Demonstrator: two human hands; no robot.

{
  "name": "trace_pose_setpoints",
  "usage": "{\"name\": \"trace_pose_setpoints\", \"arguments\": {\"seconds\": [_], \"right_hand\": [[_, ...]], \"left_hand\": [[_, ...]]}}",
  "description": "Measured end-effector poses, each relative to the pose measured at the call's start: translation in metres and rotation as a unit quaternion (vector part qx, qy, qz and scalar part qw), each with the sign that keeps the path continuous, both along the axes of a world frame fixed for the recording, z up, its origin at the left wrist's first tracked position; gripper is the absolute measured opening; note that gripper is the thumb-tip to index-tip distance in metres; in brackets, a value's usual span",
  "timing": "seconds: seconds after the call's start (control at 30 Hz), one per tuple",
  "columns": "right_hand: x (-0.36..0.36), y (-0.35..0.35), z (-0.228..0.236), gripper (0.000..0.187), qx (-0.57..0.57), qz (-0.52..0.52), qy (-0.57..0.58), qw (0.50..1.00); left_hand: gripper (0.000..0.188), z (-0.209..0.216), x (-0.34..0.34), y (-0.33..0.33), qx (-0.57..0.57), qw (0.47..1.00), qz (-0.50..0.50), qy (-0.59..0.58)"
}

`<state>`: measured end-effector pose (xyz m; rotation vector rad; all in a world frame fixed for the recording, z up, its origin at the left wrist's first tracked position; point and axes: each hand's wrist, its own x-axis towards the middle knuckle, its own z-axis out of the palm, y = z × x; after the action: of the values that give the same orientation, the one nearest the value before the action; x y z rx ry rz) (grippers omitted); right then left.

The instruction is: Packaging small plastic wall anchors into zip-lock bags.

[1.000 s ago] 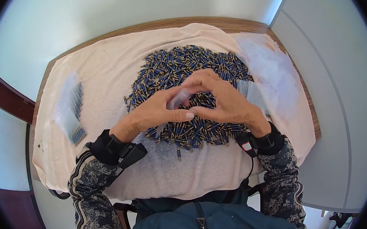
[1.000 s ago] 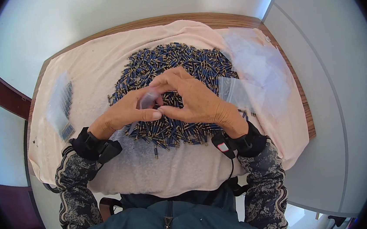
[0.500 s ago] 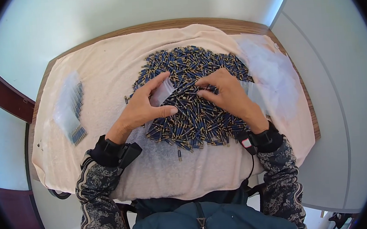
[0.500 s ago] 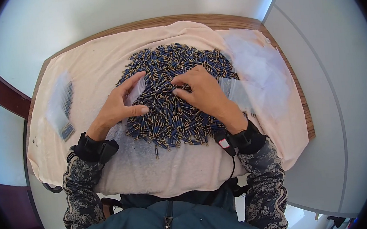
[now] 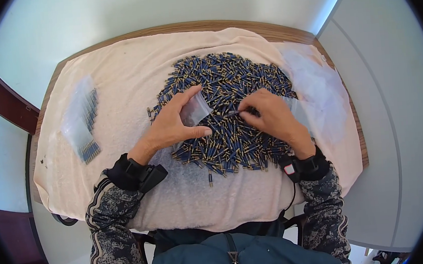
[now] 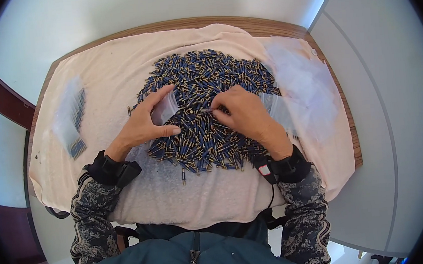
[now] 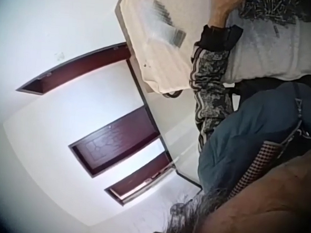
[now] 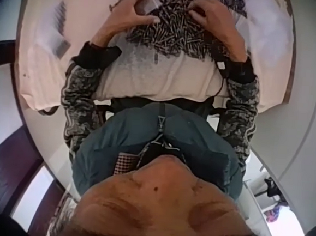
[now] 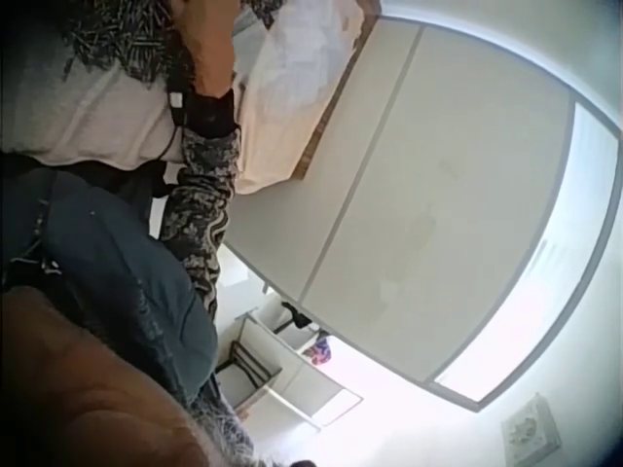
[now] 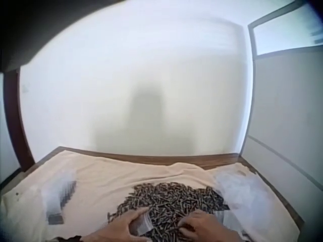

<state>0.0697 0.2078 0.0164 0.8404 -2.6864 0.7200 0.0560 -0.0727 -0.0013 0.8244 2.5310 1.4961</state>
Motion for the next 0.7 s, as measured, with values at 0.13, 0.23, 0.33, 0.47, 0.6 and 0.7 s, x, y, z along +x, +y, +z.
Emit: {"name": "trace_pose_setpoints", "arguments": {"seconds": [0.13, 0.23, 0.33, 0.47, 0.6, 0.7], "right_hand": [[-0.007, 0.012, 0.009, 0.012, -0.019, -0.065, -0.039, 0.997], [-0.011, 0.014, 0.01, 0.012, -0.015, -0.097, -0.004, 0.995], [-0.016, 0.016, 0.006, 0.013, 0.004, -0.107, 0.065, 0.992], [-0.022, 0.009, 0.006, 0.015, -0.02, -0.069, 0.083, 0.994], [-0.03, -0.005, 0.016, 0.015, -0.106, -0.052, -0.155, 0.981], [-0.047, -0.011, 0.017, 0.016, -0.111, -0.03, -0.282, 0.952]], "left_hand": [[0.104, 0.0, 0.002, 0.004, -0.043, 0.999, -0.014, 0.027], [0.106, 0.0, 0.003, 0.006, -0.059, 0.996, -0.021, 0.063], [0.107, 0.001, 0.003, 0.007, -0.067, 0.994, -0.029, 0.08], [0.1, 0.001, 0.003, 0.003, -0.055, 0.997, -0.029, 0.045], [0.077, -0.006, 0.001, 0.003, 0.045, 0.998, -0.004, -0.045], [0.057, -0.017, -0.003, 0.004, 0.18, 0.977, 0.035, -0.113]]}}
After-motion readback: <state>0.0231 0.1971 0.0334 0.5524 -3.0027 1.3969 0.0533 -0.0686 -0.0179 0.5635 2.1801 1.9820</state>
